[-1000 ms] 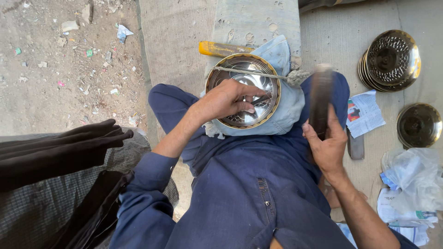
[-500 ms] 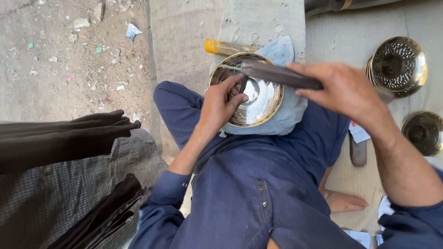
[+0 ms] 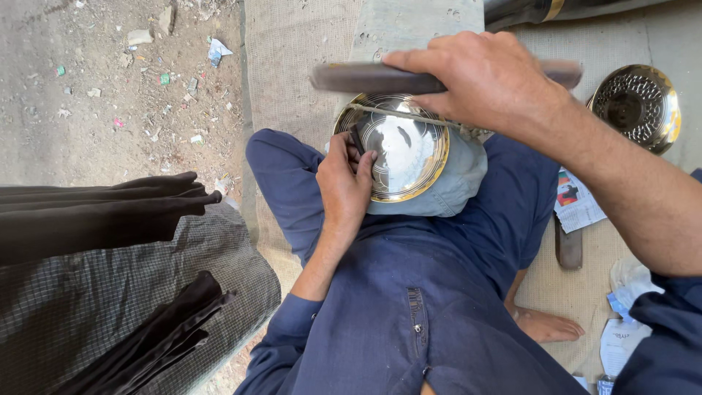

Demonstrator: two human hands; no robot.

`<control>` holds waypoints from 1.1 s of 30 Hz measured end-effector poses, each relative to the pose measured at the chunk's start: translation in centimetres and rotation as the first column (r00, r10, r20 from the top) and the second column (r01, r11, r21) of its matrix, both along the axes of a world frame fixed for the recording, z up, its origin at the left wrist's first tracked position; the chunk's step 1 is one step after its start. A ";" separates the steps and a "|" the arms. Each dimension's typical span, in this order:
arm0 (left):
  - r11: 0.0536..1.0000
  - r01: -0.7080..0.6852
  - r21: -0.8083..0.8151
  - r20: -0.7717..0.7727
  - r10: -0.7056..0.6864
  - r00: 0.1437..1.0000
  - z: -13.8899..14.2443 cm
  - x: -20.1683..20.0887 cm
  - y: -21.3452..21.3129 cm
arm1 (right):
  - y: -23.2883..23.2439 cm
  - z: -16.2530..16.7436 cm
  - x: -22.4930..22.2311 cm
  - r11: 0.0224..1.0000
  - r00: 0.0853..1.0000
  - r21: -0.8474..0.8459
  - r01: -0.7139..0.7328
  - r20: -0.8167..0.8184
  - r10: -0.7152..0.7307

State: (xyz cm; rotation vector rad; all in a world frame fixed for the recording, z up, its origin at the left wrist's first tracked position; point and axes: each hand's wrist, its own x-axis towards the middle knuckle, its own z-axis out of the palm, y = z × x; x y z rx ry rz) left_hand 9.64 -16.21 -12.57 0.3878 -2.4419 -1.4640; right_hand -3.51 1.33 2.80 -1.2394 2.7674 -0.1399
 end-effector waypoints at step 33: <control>0.981 0.139 0.132 0.020 -0.143 0.990 -1.3 -0.9 0.2 | 1.7 0.6 1.2 0.978 0.998 0.200 0.060 -0.039 -0.054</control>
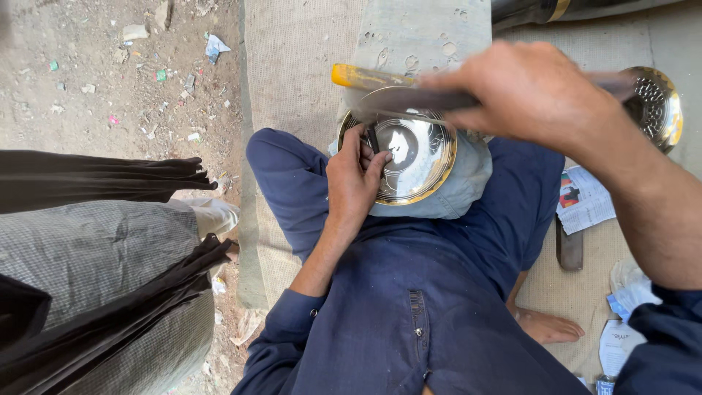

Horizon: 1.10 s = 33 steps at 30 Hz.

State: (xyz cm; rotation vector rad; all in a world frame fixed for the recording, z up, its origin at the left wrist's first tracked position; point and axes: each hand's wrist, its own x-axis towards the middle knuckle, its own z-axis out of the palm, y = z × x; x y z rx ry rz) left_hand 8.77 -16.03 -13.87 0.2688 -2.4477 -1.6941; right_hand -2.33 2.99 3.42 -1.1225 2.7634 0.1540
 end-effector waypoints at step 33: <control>0.840 0.530 -0.117 -0.091 -0.540 0.837 1.2 -4.0 -2.4 | 8.0 -9.1 8.2 0.734 0.833 -0.393 0.554 0.267 -0.485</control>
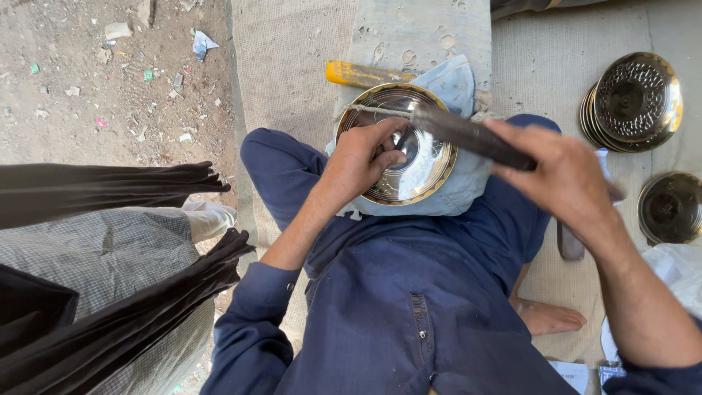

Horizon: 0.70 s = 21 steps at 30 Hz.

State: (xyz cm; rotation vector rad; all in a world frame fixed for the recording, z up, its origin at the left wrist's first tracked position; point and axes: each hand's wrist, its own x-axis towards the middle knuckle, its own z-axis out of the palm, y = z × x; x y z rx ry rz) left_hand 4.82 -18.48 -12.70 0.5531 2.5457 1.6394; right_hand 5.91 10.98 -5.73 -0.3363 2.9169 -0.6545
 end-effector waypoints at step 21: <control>0.791 -0.609 0.057 0.095 0.603 0.792 -2.8 4.4 2.8 | -7.7 7.2 -7.4 0.692 0.798 0.561 -0.454 -0.090 0.596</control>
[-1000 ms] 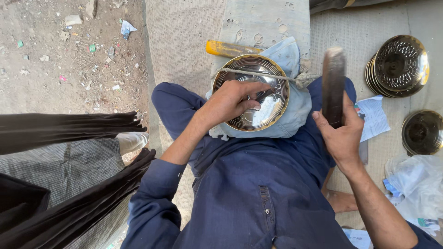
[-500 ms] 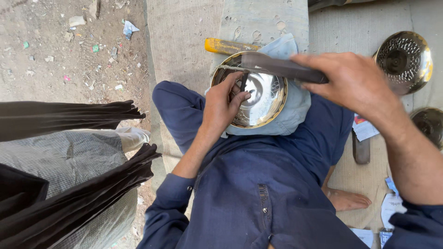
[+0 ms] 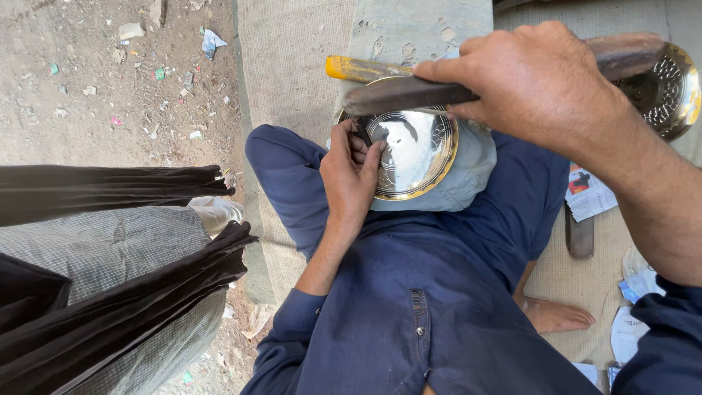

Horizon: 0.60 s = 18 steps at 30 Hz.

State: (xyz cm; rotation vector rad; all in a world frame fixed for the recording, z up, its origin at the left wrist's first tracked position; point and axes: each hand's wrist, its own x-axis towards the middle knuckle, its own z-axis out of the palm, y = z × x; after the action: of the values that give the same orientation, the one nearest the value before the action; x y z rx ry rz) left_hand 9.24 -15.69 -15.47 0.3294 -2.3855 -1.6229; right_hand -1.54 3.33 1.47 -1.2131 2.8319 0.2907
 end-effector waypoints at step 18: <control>0.995 0.091 0.029 -0.038 -0.090 0.995 0.2 -0.6 -0.4 | 1.6 -0.5 1.4 0.993 0.999 -0.113 0.027 -0.030 -0.030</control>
State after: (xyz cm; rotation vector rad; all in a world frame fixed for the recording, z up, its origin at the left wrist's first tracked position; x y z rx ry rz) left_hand 8.65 -16.11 -15.28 0.1981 -2.3823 -1.6906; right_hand -0.14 4.89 0.98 -1.1967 2.9262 0.1518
